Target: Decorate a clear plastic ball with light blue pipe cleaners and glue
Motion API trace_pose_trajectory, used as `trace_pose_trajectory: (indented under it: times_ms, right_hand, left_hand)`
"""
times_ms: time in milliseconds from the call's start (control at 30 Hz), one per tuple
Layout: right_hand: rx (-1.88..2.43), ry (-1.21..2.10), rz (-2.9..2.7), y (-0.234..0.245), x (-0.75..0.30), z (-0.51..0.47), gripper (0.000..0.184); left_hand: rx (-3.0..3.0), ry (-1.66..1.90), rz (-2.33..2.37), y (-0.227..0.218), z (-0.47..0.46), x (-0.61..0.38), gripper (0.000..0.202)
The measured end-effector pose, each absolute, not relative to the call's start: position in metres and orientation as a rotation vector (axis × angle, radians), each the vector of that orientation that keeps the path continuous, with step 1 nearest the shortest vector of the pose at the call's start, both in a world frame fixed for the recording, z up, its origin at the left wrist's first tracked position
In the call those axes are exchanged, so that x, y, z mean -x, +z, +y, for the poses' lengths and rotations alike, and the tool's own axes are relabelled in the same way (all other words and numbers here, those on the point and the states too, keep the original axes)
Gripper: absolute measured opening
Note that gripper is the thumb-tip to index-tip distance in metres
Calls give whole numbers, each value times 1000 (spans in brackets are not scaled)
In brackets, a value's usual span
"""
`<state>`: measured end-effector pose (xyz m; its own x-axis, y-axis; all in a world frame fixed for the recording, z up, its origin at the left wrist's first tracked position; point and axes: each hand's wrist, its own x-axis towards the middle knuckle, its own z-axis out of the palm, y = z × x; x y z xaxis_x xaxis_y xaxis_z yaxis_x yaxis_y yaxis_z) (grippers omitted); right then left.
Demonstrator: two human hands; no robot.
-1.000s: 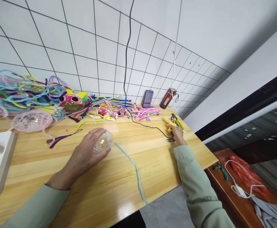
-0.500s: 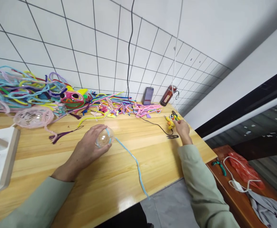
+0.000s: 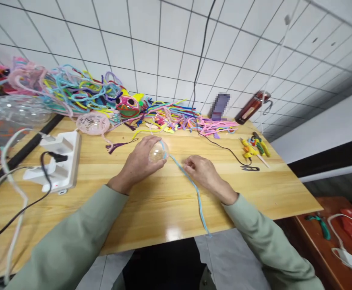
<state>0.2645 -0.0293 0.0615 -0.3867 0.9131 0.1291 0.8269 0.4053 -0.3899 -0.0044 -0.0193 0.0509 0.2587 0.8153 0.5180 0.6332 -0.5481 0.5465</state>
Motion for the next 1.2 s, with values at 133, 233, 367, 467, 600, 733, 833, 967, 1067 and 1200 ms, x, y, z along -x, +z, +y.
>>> trace_pose_trajectory:
  times_ms: [133, 233, 367, 467, 600, 733, 833, 967, 1067, 1200]
  right_hand:
    - [1361, 356, -2489, 58, -249, -8, 30]
    - [1102, 263, -2723, 55, -249, 3, 35]
    - [982, 133, -2835, 49, -252, 7, 34]
    - [958, 127, -2824, 46, -254, 11, 24]
    - [896, 132, -2761, 43, -262, 17, 15]
    - [775, 199, -2583, 49, -284, 11, 18]
    - [732, 268, -2321, 55, -311, 3, 20]
    - [852, 553, -1781, 65, -331, -1, 7]
    - [925, 1019, -1353, 78, -313, -6, 17]
    - [885, 1226, -1280, 89, -264, -10, 30]
  left_hand:
    - [-2315, 1214, 1369, 45, -16, 7, 58]
    - [-2307, 1209, 1378, 44, -14, 7, 56]
    - [-2306, 1210, 1392, 48, -16, 6, 54]
    - [-2282, 1215, 1393, 48, -16, 4, 54]
    - [-2252, 1195, 1377, 44, -14, 4, 55]
    - [-2281, 1177, 1354, 44, -17, 1, 56]
    - [-2275, 1203, 1296, 46, -21, -3, 56]
    - [-2242, 1206, 1189, 46, -21, -6, 60]
    - [-2187, 1214, 1141, 46, -23, -10, 58]
    - [-2126, 1223, 1091, 45, -26, -14, 53]
